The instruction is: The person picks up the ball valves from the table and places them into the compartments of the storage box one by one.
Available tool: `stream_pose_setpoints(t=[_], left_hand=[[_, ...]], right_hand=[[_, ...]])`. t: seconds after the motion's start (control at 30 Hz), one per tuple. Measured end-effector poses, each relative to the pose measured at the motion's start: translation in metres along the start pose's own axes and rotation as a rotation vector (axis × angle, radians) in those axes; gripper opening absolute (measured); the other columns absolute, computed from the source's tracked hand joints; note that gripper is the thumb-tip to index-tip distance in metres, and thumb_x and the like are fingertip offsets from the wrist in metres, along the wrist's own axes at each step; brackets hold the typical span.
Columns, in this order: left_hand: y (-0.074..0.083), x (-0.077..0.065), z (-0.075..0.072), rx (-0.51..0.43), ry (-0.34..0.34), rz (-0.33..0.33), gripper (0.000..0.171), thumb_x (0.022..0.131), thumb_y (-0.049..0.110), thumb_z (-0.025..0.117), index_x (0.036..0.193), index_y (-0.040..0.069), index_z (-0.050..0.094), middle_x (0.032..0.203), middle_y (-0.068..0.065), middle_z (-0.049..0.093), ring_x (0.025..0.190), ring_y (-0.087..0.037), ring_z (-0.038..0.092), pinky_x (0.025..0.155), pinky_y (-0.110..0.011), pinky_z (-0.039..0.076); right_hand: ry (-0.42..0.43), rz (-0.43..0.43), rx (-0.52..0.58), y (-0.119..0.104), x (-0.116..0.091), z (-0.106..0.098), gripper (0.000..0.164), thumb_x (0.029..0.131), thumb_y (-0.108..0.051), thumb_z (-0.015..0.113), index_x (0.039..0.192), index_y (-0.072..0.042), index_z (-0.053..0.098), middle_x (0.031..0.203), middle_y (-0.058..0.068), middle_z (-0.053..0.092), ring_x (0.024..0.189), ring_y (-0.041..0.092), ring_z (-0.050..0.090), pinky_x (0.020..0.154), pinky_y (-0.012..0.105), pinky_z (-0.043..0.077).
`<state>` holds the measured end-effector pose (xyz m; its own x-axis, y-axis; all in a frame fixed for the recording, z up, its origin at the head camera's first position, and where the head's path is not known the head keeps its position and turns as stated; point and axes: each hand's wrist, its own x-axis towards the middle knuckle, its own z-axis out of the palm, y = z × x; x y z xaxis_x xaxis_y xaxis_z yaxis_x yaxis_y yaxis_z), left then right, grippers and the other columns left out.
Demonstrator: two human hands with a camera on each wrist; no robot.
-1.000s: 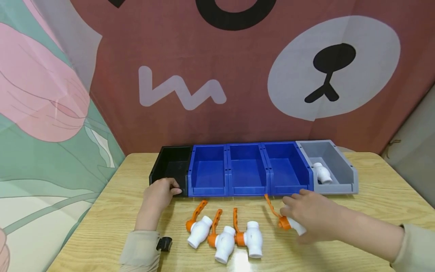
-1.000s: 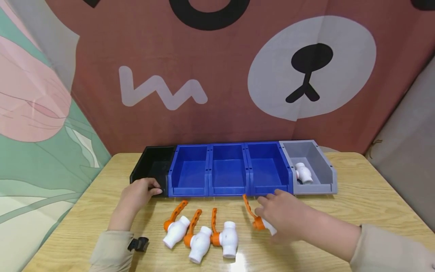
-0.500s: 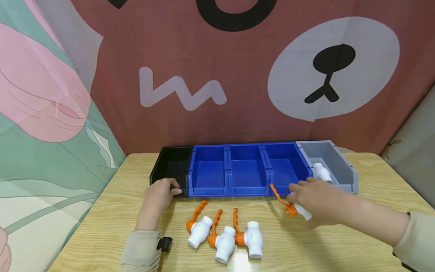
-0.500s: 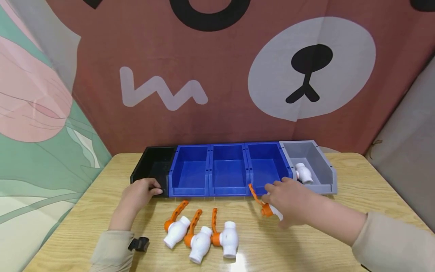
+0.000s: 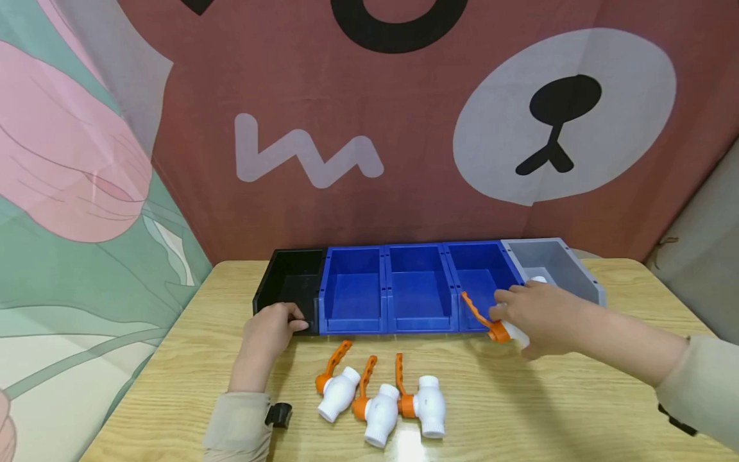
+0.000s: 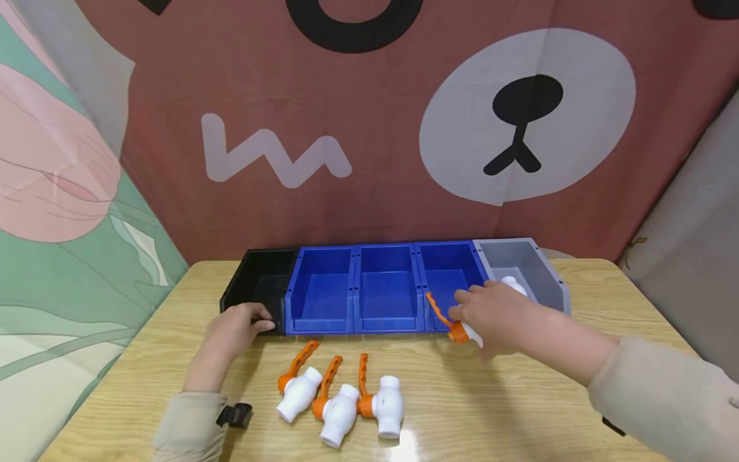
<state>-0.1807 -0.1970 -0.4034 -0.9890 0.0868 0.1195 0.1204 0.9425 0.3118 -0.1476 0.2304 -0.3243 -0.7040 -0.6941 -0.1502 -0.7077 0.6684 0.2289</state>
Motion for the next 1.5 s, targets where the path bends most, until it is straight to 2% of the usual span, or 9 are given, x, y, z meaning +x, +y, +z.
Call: stream_pose_setpoints(t=[0.23,0.43,0.63,0.83,1.03,1.17,1.5], left_hand=[[0.0,0.001,0.0,0.0,0.001,0.002,0.011,0.088,0.025,0.075,0.085,0.014,0.074,0.087,-0.003,0.071,0.077,-0.024,0.066,0.069,-0.045,0.055],[-0.001,0.001,0.0,0.0,0.0,0.002,0.011,0.088,0.025,0.075,0.085,0.015,0.074,0.086,-0.003,0.071,0.076,-0.023,0.066,0.068,-0.045,0.055],[-0.001,0.001,0.001,-0.001,-0.002,-0.002,0.011,0.089,0.025,0.075,0.086,0.015,0.074,0.087,-0.003,0.071,0.077,-0.024,0.066,0.069,-0.045,0.055],[-0.001,0.001,0.001,0.0,-0.004,-0.003,0.011,0.089,0.025,0.075,0.086,0.014,0.074,0.087,-0.003,0.071,0.077,-0.024,0.066,0.069,-0.045,0.055],[-0.001,0.001,0.0,0.002,-0.01,-0.008,0.011,0.089,0.024,0.075,0.086,0.014,0.073,0.087,-0.004,0.071,0.077,-0.025,0.066,0.068,-0.046,0.055],[-0.001,0.001,-0.001,0.003,-0.02,-0.009,0.01,0.09,0.024,0.074,0.087,0.014,0.074,0.088,-0.004,0.071,0.077,-0.025,0.066,0.069,-0.046,0.055],[0.0,0.001,-0.001,0.005,-0.021,-0.011,0.01,0.089,0.024,0.075,0.087,0.014,0.074,0.088,-0.004,0.071,0.078,-0.025,0.066,0.069,-0.045,0.055]], right_hand=[[-0.004,0.03,0.032,0.012,0.006,0.001,0.052,0.061,-0.037,0.093,0.102,-0.017,0.069,0.087,-0.004,0.053,0.074,0.017,0.053,0.066,0.04,0.05],[-0.038,0.058,0.041,0.019,0.014,-0.003,0.057,0.064,-0.043,0.091,0.107,-0.012,0.069,0.091,-0.001,0.056,0.078,0.02,0.057,0.074,0.046,0.053],[-0.055,0.054,0.039,0.028,0.021,-0.005,0.059,0.066,-0.046,0.09,0.108,-0.01,0.068,0.087,-0.002,0.053,0.073,0.015,0.053,0.069,0.044,0.053],[-0.109,0.1,0.057,0.033,0.029,-0.005,0.061,0.068,-0.046,0.089,0.112,-0.009,0.068,0.092,0.002,0.057,0.076,0.02,0.059,0.077,0.05,0.054],[-0.16,0.151,0.122,0.04,0.04,-0.007,0.065,0.071,-0.045,0.087,0.119,-0.005,0.067,0.097,0.007,0.058,0.07,0.018,0.057,0.068,0.043,0.055],[-0.178,0.188,0.139,0.043,0.048,-0.006,0.067,0.073,-0.044,0.086,0.123,-0.005,0.066,0.106,0.012,0.06,0.077,0.023,0.062,0.071,0.046,0.056],[-0.196,0.231,0.137,0.048,0.062,-0.001,0.066,0.074,-0.044,0.086,0.123,-0.005,0.066,0.113,0.015,0.062,0.095,0.033,0.064,0.08,0.051,0.055]])
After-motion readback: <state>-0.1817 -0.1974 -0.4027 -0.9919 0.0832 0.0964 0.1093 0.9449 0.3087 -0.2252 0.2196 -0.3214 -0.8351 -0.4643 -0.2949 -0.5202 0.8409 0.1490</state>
